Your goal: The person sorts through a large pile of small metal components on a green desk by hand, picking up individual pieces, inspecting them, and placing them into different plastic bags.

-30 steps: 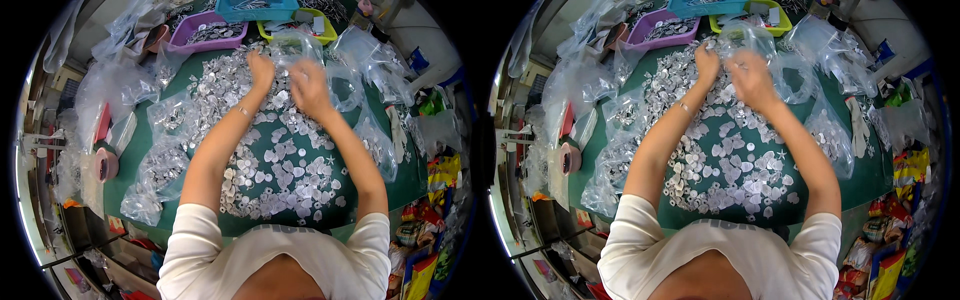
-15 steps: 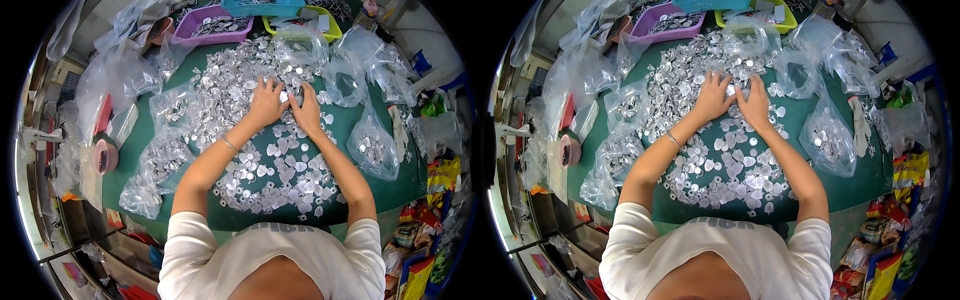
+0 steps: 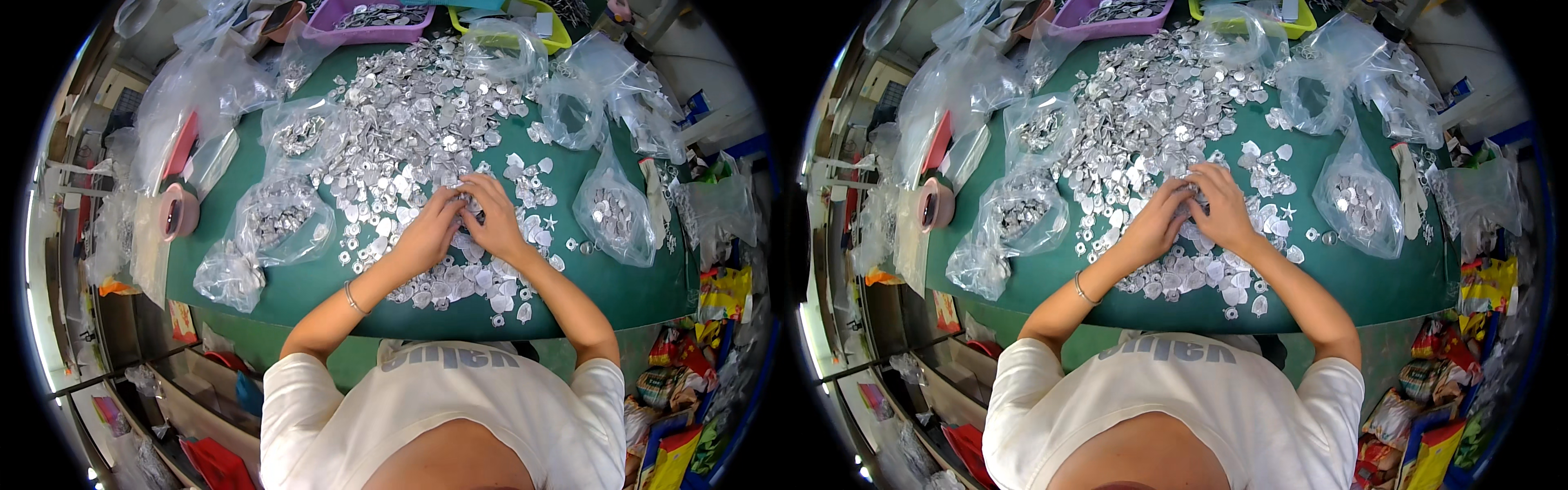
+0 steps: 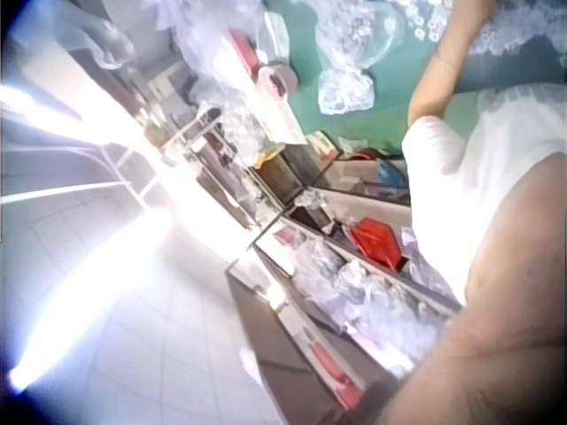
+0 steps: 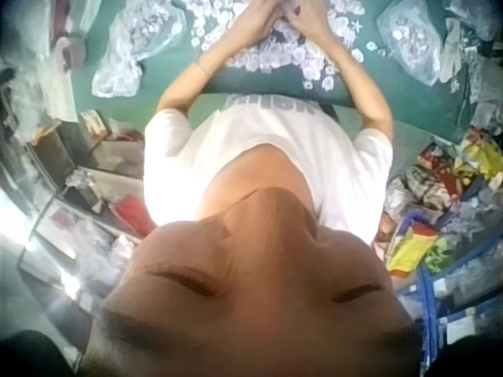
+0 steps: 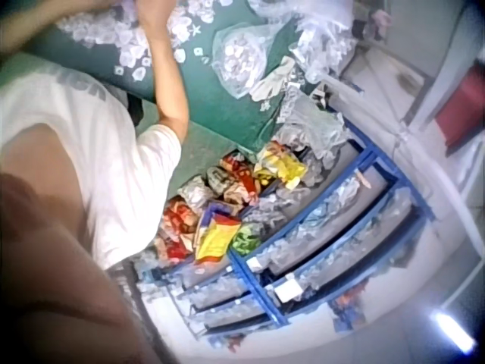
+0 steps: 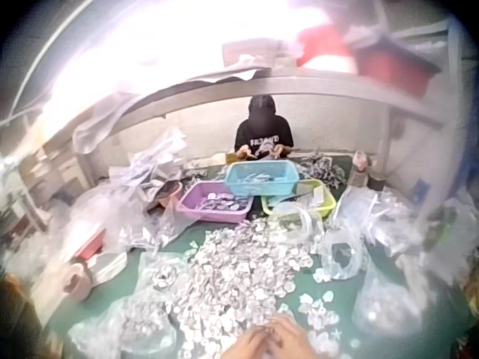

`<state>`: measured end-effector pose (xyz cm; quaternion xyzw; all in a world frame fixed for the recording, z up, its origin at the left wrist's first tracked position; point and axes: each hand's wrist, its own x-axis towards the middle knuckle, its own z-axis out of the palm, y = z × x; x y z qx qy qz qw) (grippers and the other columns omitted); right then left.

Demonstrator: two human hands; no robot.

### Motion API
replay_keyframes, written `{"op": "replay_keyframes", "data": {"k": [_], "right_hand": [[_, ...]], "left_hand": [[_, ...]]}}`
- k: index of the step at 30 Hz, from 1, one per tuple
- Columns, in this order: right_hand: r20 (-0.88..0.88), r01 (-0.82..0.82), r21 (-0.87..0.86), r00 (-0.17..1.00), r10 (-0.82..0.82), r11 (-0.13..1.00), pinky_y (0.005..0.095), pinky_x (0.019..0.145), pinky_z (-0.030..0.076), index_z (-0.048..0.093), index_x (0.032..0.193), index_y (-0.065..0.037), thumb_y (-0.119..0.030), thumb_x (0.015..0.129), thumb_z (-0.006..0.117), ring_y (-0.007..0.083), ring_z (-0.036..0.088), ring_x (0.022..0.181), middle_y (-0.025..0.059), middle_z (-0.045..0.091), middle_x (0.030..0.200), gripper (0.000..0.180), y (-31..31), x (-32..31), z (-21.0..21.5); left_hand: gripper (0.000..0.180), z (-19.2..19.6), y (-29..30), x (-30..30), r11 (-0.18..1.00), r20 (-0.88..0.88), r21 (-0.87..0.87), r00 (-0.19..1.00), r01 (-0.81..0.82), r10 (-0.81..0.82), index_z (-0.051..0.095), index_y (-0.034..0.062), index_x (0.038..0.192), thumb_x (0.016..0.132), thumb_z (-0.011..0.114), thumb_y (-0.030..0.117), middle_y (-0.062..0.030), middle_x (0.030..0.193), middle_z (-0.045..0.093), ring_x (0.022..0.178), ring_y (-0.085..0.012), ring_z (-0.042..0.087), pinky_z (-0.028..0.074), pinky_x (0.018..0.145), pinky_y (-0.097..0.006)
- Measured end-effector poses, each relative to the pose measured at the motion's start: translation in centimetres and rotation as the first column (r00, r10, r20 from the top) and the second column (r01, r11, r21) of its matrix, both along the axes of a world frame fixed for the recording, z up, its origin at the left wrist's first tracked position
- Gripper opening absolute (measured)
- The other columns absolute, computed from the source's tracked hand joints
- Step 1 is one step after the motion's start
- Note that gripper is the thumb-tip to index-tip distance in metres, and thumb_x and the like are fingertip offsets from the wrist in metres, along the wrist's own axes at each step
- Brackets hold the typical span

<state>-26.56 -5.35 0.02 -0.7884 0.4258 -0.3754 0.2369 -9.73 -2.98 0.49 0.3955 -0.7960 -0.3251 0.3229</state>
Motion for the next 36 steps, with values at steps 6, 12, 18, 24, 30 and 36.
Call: {"op": "replay_keyframes", "data": {"k": [6, 12, 18, 24, 30, 36], "right_hand": [[-0.129, -0.18, -0.02, 0.976, 0.176, 0.983, 0.0442, 0.098, 0.035, 0.056, 0.105, -0.001, -0.002, 0.073, 0.06, 0.0304, 0.045, 0.116, 0.0141, 0.052, 0.118, 0.032, 4.6, 0.3, 0.3], [0.176, 0.071, 0.074, 0.981, -0.084, 0.995, 0.04, 0.084, 0.042, 0.065, 0.088, -0.004, -0.004, 0.076, 0.062, 0.0273, 0.059, 0.087, 0.0093, 0.063, 0.089, 0.013, 3.5, -2.0, 1.5], [-0.372, 0.125, -0.192, 0.909, -0.19, 0.973, 0.0373, 0.085, 0.036, 0.061, 0.099, -0.005, -0.009, 0.072, 0.066, 0.0267, 0.049, 0.099, 0.0098, 0.056, 0.106, 0.028, -3.3, -1.9, -0.4], [-0.392, 0.095, -0.064, 0.913, -0.113, 0.993, 0.0371, 0.084, 0.036, 0.057, 0.091, -0.003, -0.012, 0.075, 0.065, 0.0245, 0.053, 0.093, 0.0072, 0.058, 0.098, 0.021, -2.9, -3.0, -0.5], [0.494, 0.071, 0.377, 0.828, -0.265, 0.924, 0.0308, 0.072, 0.044, 0.053, 0.096, -0.001, -0.013, 0.089, 0.052, 0.0177, 0.057, 0.08, 0.0068, 0.06, 0.095, 0.013, -1.6, -4.8, -0.4], [0.677, -0.345, 0.686, 0.624, -0.39, 0.64, 0.0273, 0.06, 0.04, 0.057, 0.101, -0.001, -0.01, 0.09, 0.048, 0.0122, 0.051, 0.067, 0.0007, 0.053, 0.08, 0.016, 2.1, -6.5, 2.1]], "left_hand": [[0.028, 0.3, 4.3, 1.7, 0.971, -0.037, -0.05, 0.972, -0.233, 0.232, 0.058, -0.0007, 0.102, 0.076, 0.054, -0.01, -0.0184, 0.11, 0.054, 0.114, -0.0347, 0.048, 0.042, 0.091, -0.037], [0.033, 1.8, -0.7, 0.5, 0.895, -0.068, -0.22, 0.921, -0.389, 0.384, 0.055, 0.0002, 0.108, 0.076, 0.056, -0.005, -0.0166, 0.113, 0.053, 0.109, -0.0344, 0.049, 0.041, 0.091, -0.04], [0.032, -1.6, -5.0, -2.4, 0.916, 0.313, -0.376, 0.91, -0.143, 0.271, 0.055, 0.0044, 0.112, 0.08, 0.052, -0.001, -0.0131, 0.114, 0.053, 0.112, -0.0317, 0.047, 0.038, 0.093, -0.041], [0.029, -0.9, -2.2, 0.6, 0.945, 0.217, -0.305, 0.957, -0.12, 0.191, 0.057, 0.0016, 0.103, 0.074, 0.055, -0.002, -0.012, 0.105, 0.055, 0.097, -0.0312, 0.052, 0.042, 0.086, -0.036], [0.033, -0.3, 1.0, 2.7, 0.911, 0.22, -0.321, 0.915, -0.259, 0.338, 0.053, 0.0039, 0.111, 0.079, 0.055, -0.003, -0.0137, 0.103, 0.056, 0.098, -0.0311, 0.054, 0.042, 0.091, -0.041], [0.034, 1.2, 3.3, 2.6, 0.75, -0.579, 0.614, 0.505, -0.246, 0.64, 0.048, -0.0034, 0.117, 0.083, 0.044, -0.005, -0.0139, 0.105, 0.058, 0.094, -0.0288, 0.058, 0.046, 0.087, -0.042]]}}
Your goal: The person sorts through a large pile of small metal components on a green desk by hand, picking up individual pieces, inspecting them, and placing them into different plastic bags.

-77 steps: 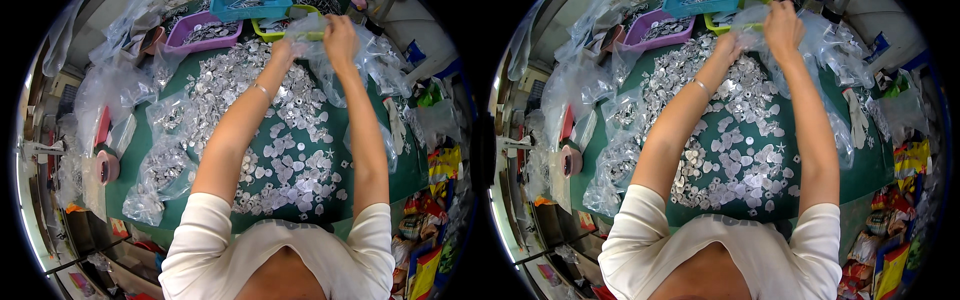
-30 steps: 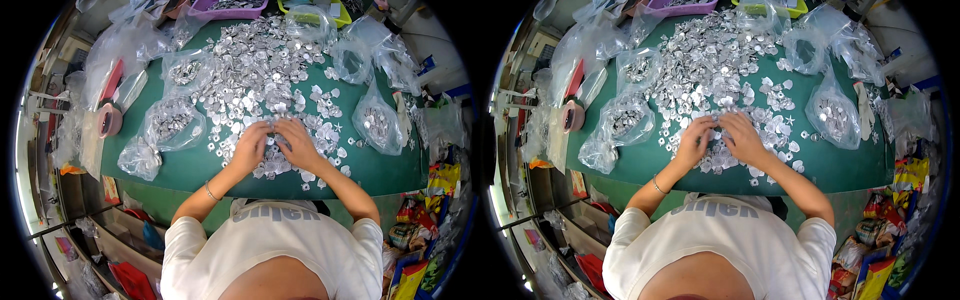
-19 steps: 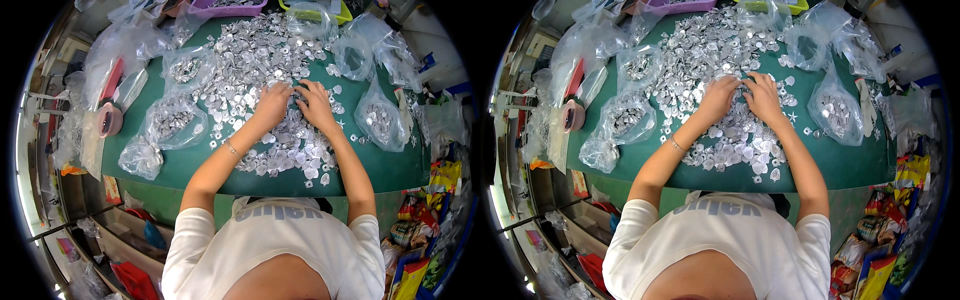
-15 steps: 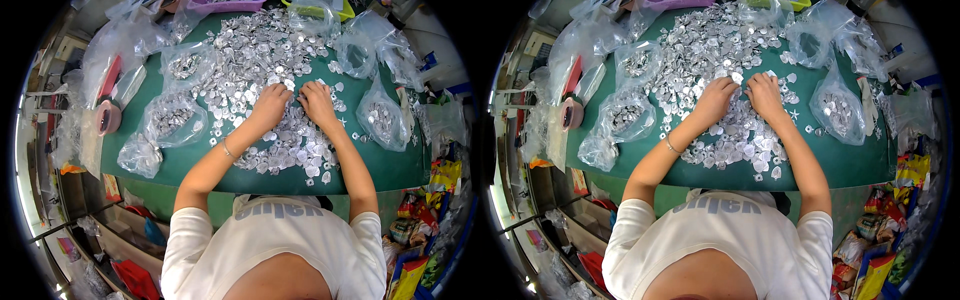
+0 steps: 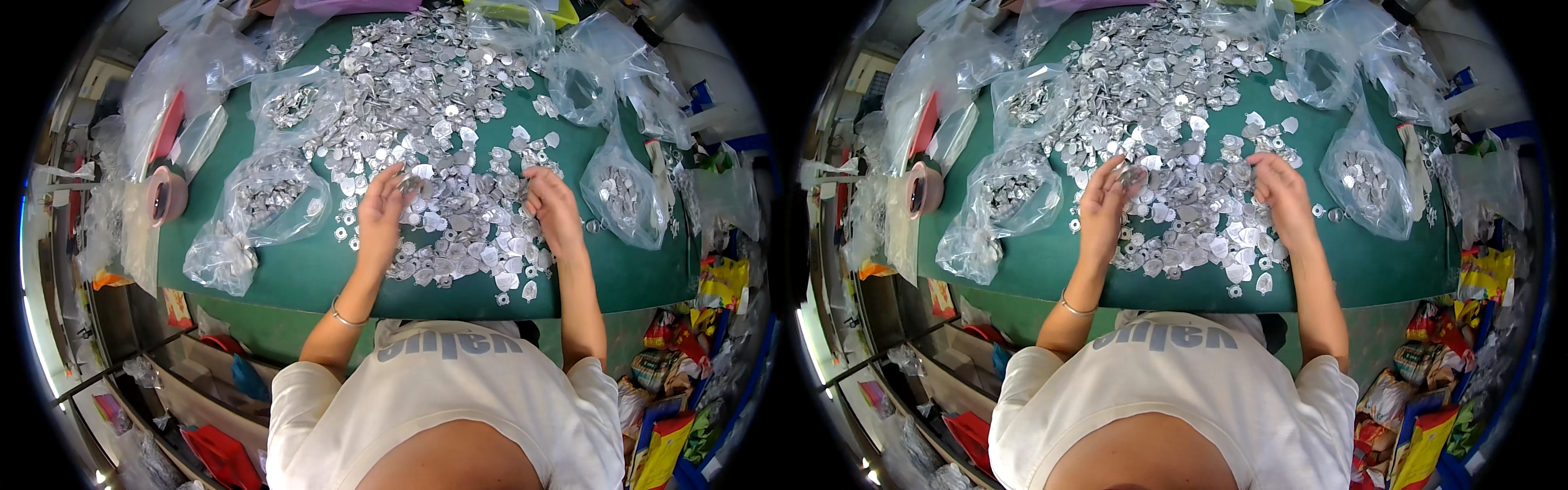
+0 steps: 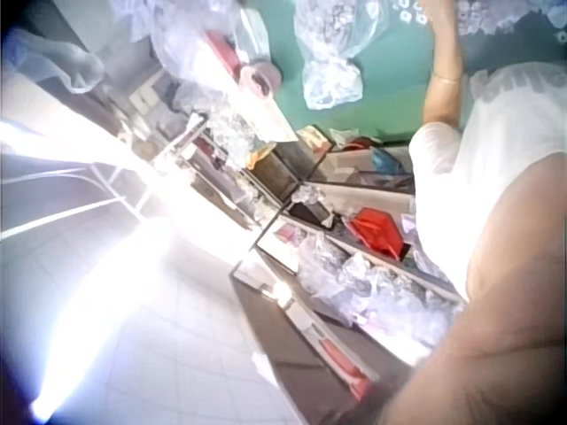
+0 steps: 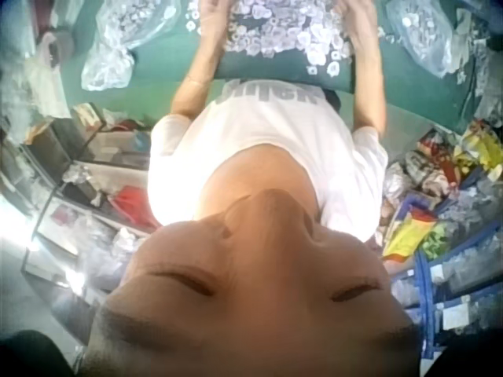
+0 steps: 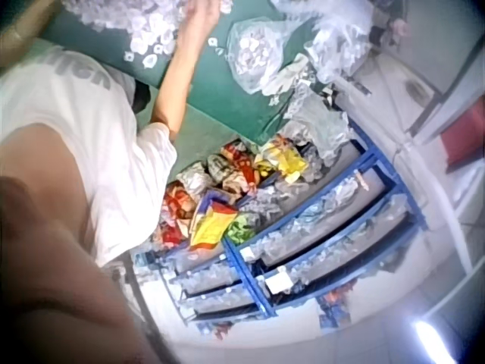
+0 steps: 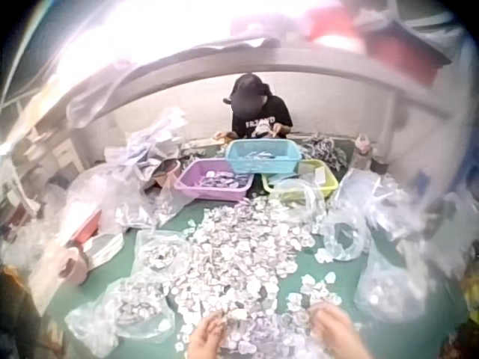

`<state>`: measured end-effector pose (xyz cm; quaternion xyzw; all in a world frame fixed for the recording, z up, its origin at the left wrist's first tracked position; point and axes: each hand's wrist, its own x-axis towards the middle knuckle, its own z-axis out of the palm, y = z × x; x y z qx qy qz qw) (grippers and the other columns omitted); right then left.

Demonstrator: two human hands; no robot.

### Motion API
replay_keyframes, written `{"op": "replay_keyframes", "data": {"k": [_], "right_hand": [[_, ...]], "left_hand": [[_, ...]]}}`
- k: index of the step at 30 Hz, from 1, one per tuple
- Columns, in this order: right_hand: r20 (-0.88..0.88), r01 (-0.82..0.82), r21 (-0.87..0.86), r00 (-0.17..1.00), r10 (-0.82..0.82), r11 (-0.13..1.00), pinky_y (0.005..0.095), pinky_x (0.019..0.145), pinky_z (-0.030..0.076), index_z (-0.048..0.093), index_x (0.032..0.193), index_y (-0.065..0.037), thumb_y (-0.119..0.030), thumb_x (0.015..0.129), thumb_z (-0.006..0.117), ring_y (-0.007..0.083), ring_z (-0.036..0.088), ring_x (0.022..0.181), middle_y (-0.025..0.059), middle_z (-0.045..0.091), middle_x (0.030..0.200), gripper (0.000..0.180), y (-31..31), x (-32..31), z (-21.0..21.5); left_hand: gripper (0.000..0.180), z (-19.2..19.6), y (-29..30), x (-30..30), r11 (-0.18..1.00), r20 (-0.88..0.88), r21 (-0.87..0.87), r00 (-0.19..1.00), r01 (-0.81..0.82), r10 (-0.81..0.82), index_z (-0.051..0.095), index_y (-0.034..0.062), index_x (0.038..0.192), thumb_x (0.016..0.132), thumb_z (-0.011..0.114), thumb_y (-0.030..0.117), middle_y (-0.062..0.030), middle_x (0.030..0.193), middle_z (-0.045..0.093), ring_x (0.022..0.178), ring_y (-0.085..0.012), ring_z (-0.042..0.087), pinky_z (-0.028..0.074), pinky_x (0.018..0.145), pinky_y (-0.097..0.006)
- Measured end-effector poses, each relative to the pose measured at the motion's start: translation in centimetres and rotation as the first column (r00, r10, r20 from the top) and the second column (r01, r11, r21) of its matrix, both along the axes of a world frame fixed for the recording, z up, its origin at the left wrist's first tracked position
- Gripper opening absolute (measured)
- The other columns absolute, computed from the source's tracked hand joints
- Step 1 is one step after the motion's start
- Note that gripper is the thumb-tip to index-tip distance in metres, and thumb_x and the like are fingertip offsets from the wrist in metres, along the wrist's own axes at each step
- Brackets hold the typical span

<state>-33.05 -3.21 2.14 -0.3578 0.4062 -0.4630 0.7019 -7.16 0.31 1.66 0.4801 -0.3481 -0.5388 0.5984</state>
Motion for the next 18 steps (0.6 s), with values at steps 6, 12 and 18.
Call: {"op": "replay_keyframes", "data": {"k": [6, 12, 18], "right_hand": [[-0.878, -0.651, -0.467, 0.261, -0.402, 0.599, 0.0357, 0.069, 0.036, 0.065, 0.092, -0.005, 0.001, 0.069, 0.058, 0.0267, 0.047, 0.078, 0.0097, 0.046, 0.078, 0.025, 0.3, 2.9, -0.2], [-0.856, -0.566, -0.508, 0.414, -0.309, 0.649, 0.0316, 0.065, 0.037, 0.064, 0.092, -0.005, -0.001, 0.073, 0.06, 0.0202, 0.048, 0.076, 0.0068, 0.048, 0.08, 0.02, -1.0, 1.5, -0.4], [0.498, -0.088, 0.232, 0.866, -0.041, 0.969, 0.0243, 0.058, 0.037, 0.056, 0.097, -0.004, -0.012, 0.087, 0.053, 0.0125, 0.044, 0.07, 0.0049, 0.052, 0.092, 0.013, 1.1, 0.1, 0.6]], "left_hand": [[0.032, -1.2, 1.3, -0.8, 0.971, -0.08, 0.073, 0.972, 0.228, -0.222, 0.053, 0.0014, 0.112, 0.079, 0.054, 0.003, -0.0071, 0.101, 0.054, 0.088, -0.0185, 0.054, 0.044, 0.068, -0.028], [0.033, -0.3, 0.5, -3.7, 0.965, 0.919, 0.036, 0.371, 0.258, -0.133, 0.057, 0.0071, 0.104, 0.073, 0.068, 0.009, -0.009, 0.103, 0.053, 0.065, -0.025, 0.059, 0.046, 0.054, -0.035], [0.023, -2.4, -0.2, -2.3, 0.93, 0.838, -0.233, 0.543, 0.286, 0.043, 0.056, 0.0047, 0.095, 0.074, 0.065, 0.004, -0.0071, 0.097, 0.054, 0.063, -0.0197, 0.057, 0.045, 0.054, -0.031]]}}
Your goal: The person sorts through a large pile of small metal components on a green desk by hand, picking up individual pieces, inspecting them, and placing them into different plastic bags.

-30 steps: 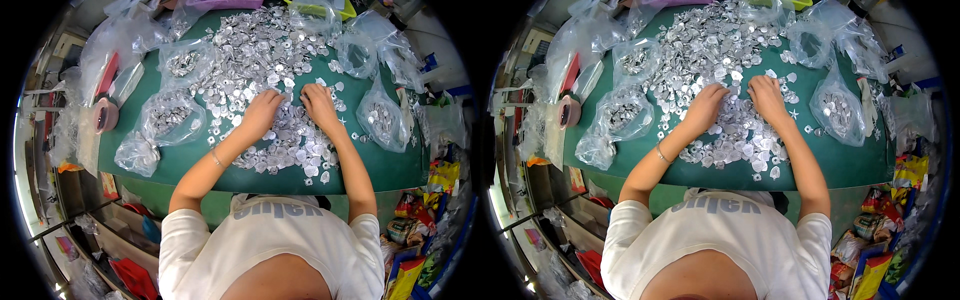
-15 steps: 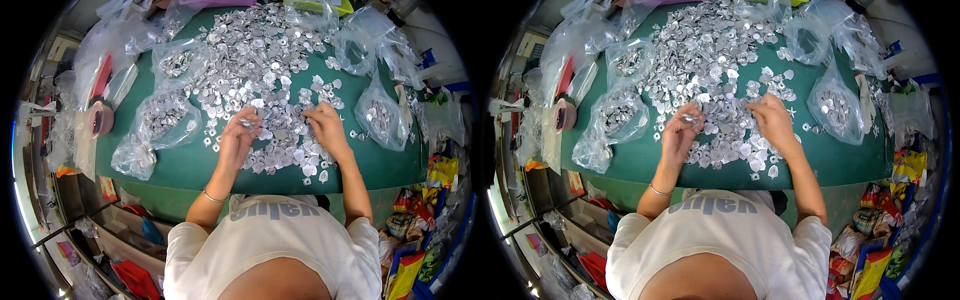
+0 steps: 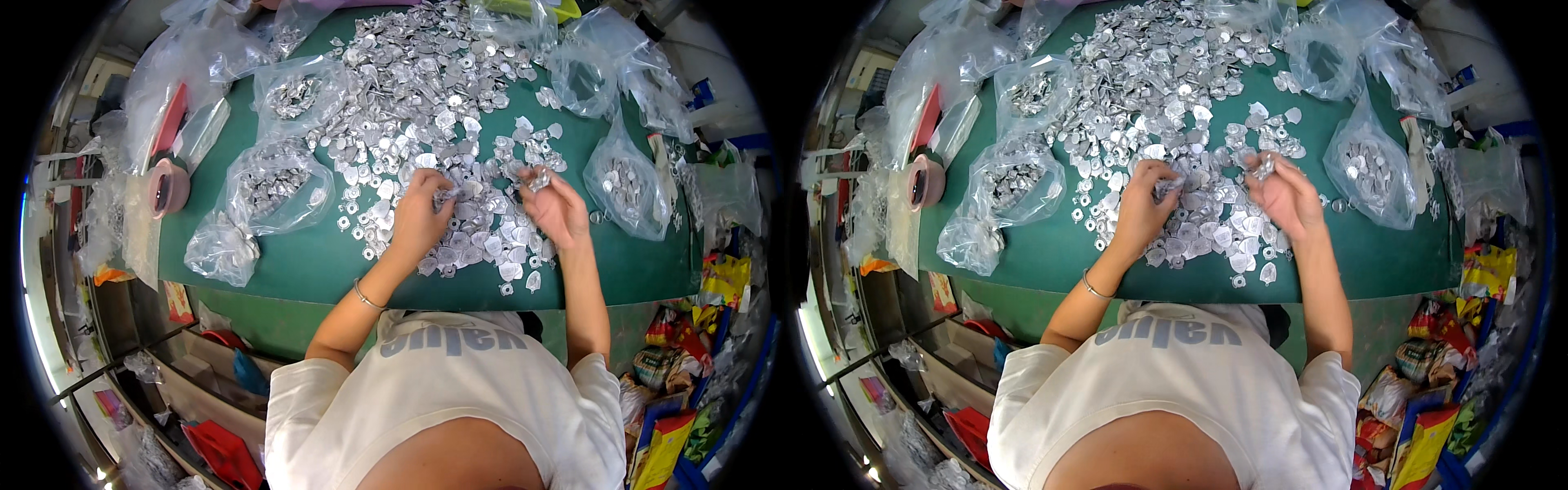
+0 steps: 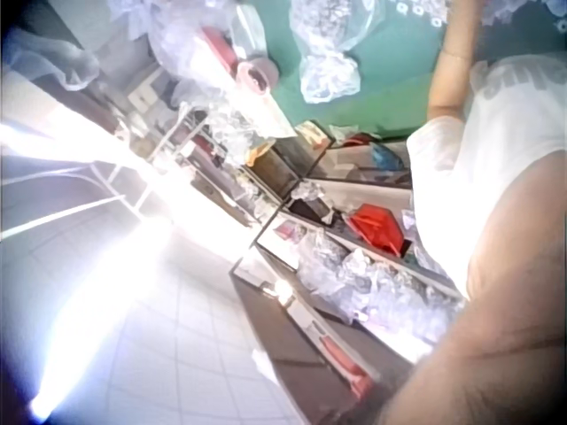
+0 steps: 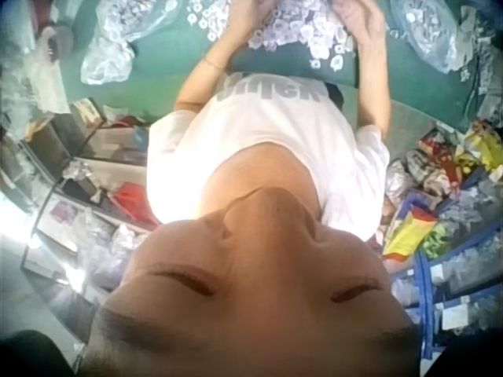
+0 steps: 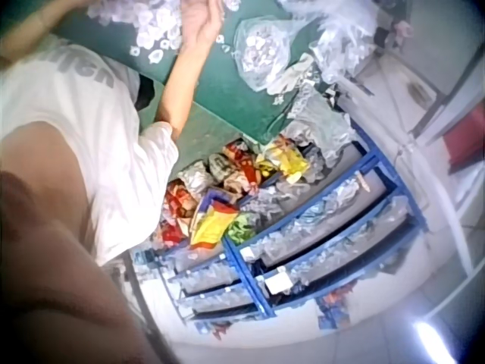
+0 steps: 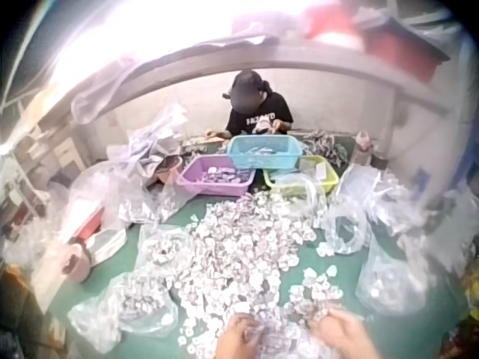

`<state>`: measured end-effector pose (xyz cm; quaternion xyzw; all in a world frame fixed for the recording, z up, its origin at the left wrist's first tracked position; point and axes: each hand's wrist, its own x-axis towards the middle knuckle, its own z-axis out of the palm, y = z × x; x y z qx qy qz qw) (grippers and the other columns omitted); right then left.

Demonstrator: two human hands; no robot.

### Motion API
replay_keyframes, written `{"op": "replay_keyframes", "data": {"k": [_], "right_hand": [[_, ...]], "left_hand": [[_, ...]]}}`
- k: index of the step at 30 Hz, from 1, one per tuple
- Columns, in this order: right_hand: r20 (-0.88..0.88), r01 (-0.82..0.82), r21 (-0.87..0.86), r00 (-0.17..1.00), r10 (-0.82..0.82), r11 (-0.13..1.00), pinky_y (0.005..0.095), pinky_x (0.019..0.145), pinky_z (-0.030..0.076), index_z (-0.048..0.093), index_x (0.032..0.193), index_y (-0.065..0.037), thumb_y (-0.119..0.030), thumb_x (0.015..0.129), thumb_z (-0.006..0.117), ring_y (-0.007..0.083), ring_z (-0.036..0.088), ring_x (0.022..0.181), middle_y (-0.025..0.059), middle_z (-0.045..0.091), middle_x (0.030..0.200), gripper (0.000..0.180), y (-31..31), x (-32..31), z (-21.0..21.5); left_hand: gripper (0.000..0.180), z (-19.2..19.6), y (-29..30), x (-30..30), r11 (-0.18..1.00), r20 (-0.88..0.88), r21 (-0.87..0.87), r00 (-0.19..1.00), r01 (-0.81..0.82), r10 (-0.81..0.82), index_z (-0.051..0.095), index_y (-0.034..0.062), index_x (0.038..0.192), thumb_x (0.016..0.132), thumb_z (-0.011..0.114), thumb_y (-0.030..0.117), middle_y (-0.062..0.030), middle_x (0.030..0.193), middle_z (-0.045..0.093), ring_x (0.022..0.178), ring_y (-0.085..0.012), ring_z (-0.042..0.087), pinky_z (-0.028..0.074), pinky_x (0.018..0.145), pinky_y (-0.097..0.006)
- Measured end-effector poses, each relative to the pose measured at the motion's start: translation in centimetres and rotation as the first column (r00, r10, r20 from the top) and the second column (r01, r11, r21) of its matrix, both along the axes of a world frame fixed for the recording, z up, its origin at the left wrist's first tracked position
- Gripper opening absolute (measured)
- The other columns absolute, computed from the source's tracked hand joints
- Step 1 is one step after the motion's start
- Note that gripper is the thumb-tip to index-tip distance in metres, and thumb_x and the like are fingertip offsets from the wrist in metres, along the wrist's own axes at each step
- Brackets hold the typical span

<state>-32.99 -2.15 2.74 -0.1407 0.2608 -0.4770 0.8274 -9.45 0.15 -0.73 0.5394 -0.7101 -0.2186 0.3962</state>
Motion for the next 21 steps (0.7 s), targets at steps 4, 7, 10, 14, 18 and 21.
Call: {"op": "replay_keyframes", "data": {"k": [4, 7, 10, 14, 18, 21], "right_hand": [[0.169, -0.177, -0.085, 0.967, 0.19, 0.981, 0.0251, 0.048, 0.034, 0.054, 0.091, -0.006, -0.016, 0.088, 0.055, 0.0115, 0.04, 0.057, 0.0055, 0.059, 0.089, 0.012, 0.6, 0.7, -2.0], [-0.799, -0.434, -0.57, 0.489, -0.35, 0.698, 0.0328, 0.048, 0.041, 0.061, 0.088, -0.006, -0.019, 0.08, 0.065, 0.0213, 0.052, 0.052, 0.0072, 0.063, 0.076, 0.016, 1.2, 2.5, -1.8], [-0.722, -0.642, -0.586, 0.137, -0.679, 0.494, 0.0337, 0.049, 0.043, 0.063, 0.09, -0.006, -0.019, 0.077, 0.067, 0.024, 0.056, 0.054, 0.008, 0.062, 0.074, 0.018, 1.8, 3.4, -2.2], [-0.771, -0.243, -0.414, 0.606, -0.196, 0.877, 0.0287, 0.043, 0.039, 0.063, 0.093, -0.005, -0.015, 0.078, 0.065, 0.0204, 0.05, 0.05, 0.0073, 0.06, 0.073, 0.019, 2.0, 1.3, -2.8], [-0.147, 0.039, -0.04, 0.988, -0.044, 0.998, 0.0221, 0.039, 0.032, 0.061, 0.096, -0.001, -0.013, 0.081, 0.059, 0.0126, 0.042, 0.05, 0.005, 0.057, 0.069, 0.018, 1.8, 1.5, -0.3], [-0.274, -0.058, -0.08, 0.961, 0.034, 0.995, 0.0219, 0.04, 0.033, 0.061, 0.094, -0.001, -0.014, 0.083, 0.059, 0.0119, 0.045, 0.053, 0.0035, 0.056, 0.069, 0.018, 1.1, 1.5, -0.9]], "left_hand": [[0.02, -0.5, 0.0, 1.1, 0.971, -0.452, 0.236, 0.878, -0.049, 0.155, 0.053, 0.0046, 0.09, 0.075, 0.066, 0.005, -0.0036, 0.088, 0.056, 0.052, -0.0116, 0.049, 0.04, 0.048, -0.027], [0.021, 1.7, 1.0, 1.8, 0.854, -0.54, 0.52, 0.772, -0.007, 0.335, 0.053, 0.0038, 0.089, 0.078, 0.069, 0.01, 0.0014, 0.072, 0.054, 0.054, -0.0032, 0.043, 0.035, 0.046, -0.018], [0.021, 1.6, 1.3, 2.8, 0.857, -0.428, 0.511, 0.844, -0.068, 0.322, 0.053, 0.0015, 0.085, 0.079, 0.068, 0.015, -0.0011, 0.069, 0.056, 0.053, -0.0066, 0.044, 0.037, 0.048, -0.023], [0.021, 1.5, 1.6, 3.8, 0.899, -0.291, 0.376, 0.892, -0.226, 0.346, 0.054, 0.0002, 0.081, 0.086, 0.06, 0.02, -0.0065, 0.071, 0.059, 0.053, -0.0117, 0.047, 0.04, 0.05, -0.028], [0.021, 3.3, 1.5, 4.8, 0.744, -0.652, 0.66, 0.571, 0.103, 0.499, 0.055, 0.0012, 0.089, 0.092, 0.051, 0.022, -0.0114, 0.076, 0.063, 0.056, -0.0125, 0.056, 0.036, 0.039, -0.02], [0.027, 1.6, 1.3, 5.8, 0.659, -0.782, 0.57, 0.078, 0.491, 0.619, 0.053, -0.0002, 0.1, 0.093, 0.047, 0.026, -0.0163, 0.09, 0.064, 0.072, -0.0201, 0.065, 0.044, 0.041, -0.021]]}}
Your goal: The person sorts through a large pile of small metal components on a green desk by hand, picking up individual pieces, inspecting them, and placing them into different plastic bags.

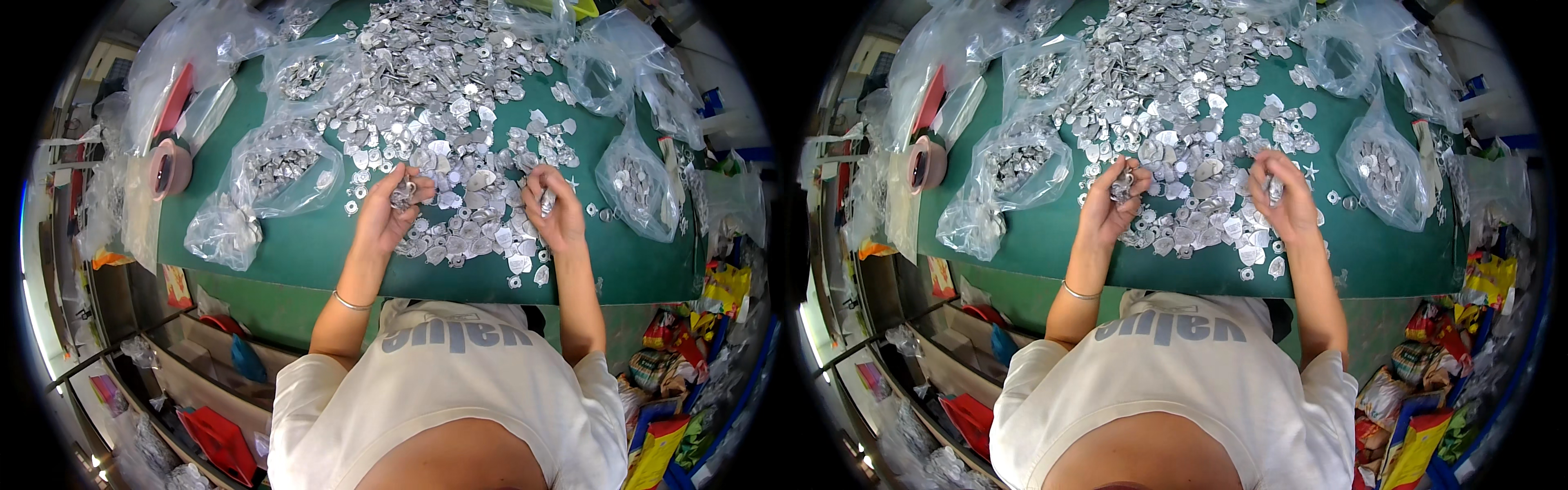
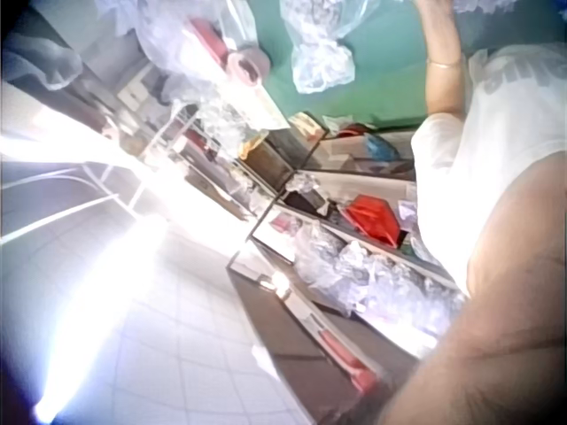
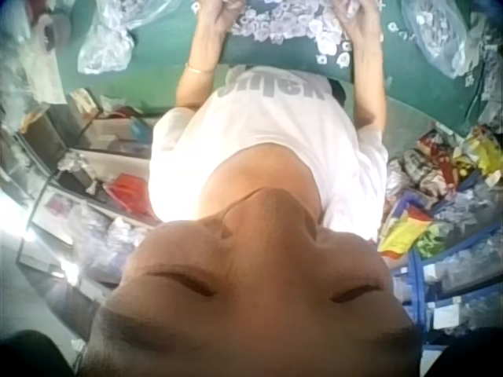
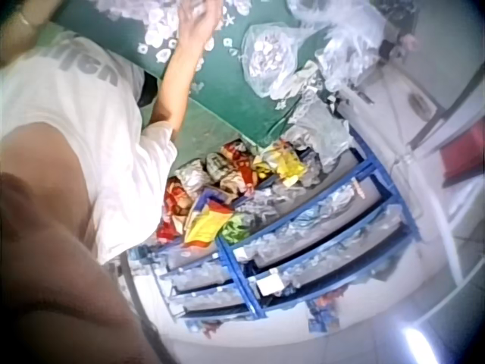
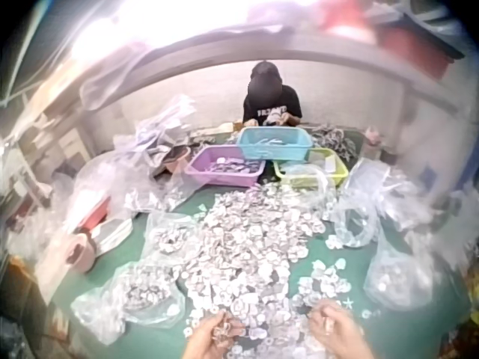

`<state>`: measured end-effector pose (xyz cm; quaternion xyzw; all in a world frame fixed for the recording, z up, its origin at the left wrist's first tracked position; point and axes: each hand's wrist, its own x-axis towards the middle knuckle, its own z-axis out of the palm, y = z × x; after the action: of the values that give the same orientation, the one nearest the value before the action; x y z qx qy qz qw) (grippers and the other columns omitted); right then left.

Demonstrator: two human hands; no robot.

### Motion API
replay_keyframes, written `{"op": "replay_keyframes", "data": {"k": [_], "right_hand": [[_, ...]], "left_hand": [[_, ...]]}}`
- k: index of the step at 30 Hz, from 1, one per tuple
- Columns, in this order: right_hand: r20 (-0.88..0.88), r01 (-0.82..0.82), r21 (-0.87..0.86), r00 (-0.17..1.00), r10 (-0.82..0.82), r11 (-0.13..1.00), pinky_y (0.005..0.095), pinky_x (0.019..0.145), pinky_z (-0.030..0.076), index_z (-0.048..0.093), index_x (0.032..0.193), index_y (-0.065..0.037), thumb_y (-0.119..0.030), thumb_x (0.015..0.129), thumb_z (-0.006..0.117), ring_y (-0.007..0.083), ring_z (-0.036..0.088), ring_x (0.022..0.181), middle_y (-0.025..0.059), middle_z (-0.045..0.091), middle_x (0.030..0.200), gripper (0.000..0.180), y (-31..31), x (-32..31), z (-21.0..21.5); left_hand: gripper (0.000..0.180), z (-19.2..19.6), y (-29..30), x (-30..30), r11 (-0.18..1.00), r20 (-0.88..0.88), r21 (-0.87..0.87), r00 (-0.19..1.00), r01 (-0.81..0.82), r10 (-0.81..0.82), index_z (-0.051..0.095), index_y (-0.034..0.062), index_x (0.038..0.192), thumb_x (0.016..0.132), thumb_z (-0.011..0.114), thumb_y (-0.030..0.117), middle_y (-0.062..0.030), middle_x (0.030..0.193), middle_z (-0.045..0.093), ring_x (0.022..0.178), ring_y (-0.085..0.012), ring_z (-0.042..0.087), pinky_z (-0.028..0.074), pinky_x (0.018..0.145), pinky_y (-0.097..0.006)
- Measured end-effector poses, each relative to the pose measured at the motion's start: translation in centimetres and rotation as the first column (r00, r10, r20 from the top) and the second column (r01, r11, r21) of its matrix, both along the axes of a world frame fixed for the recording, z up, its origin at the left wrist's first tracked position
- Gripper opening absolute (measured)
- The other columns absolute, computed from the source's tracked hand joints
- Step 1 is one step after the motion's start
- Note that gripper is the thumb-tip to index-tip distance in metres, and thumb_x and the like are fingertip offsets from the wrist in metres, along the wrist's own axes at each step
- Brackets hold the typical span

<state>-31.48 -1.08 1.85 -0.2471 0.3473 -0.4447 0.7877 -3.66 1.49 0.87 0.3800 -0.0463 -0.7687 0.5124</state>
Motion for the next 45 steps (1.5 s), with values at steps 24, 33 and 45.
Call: {"op": "replay_keyframes", "data": {"k": [24, 33, 45], "right_hand": [[-0.835, -0.463, -0.429, 0.53, -0.145, 0.776, 0.0298, 0.049, 0.042, 0.067, 0.089, -0.004, -0.014, 0.08, 0.063, 0.0217, 0.058, 0.061, 0.0097, 0.06, 0.068, 0.014, 2.3, 2.3, 0.6], [-0.909, -0.612, -0.416, 0.257, -0.328, 0.673, 0.0318, 0.057, 0.043, 0.068, 0.088, -0.006, -0.006, 0.071, 0.068, 0.0245, 0.055, 0.06, 0.0099, 0.061, 0.072, 0.018, 3.5, 4.2, 0.3], [-0.415, 0.057, 0.027, 0.909, -0.04, 0.998, 0.0204, 0.038, 0.026, 0.059, 0.087, -0.003, -0.014, 0.084, 0.062, 0.0081, 0.04, 0.041, 0.0006, 0.047, 0.055, 0.012, 3.0, 1.9, 0.3]], "left_hand": [[0.031, 2.3, 1.6, 0.4, 0.969, 0.439, -0.216, 0.898, 0.121, -0.014, 0.047, -0.0045, 0.119, 0.09, 0.047, 0.009, -0.0175, 0.099, 0.063, 0.084, -0.025, 0.065, 0.054, 0.066, -0.027], [0.016, 7.3, 1.4, 6.2, 0.941, 0.908, -0.266, 0.382, 0.21, 0.171, 0.056, -0.0011, 0.091, 0.09, 0.049, 0.014, -0.0038, 0.055, 0.056, 0.037, -0.0098, 0.05, 0.036, 0.035, -0.022], [0.034, 5.9, -5.5, 4.7, 0.822, 0.713, -0.558, 0.44, -0.113, 0.545, 0.046, -0.0038, 0.122, 0.09, 0.047, 0.007, -0.0108, 0.098, 0.062, 0.059, -0.0106, 0.058, 0.042, 0.047, -0.02]]}}
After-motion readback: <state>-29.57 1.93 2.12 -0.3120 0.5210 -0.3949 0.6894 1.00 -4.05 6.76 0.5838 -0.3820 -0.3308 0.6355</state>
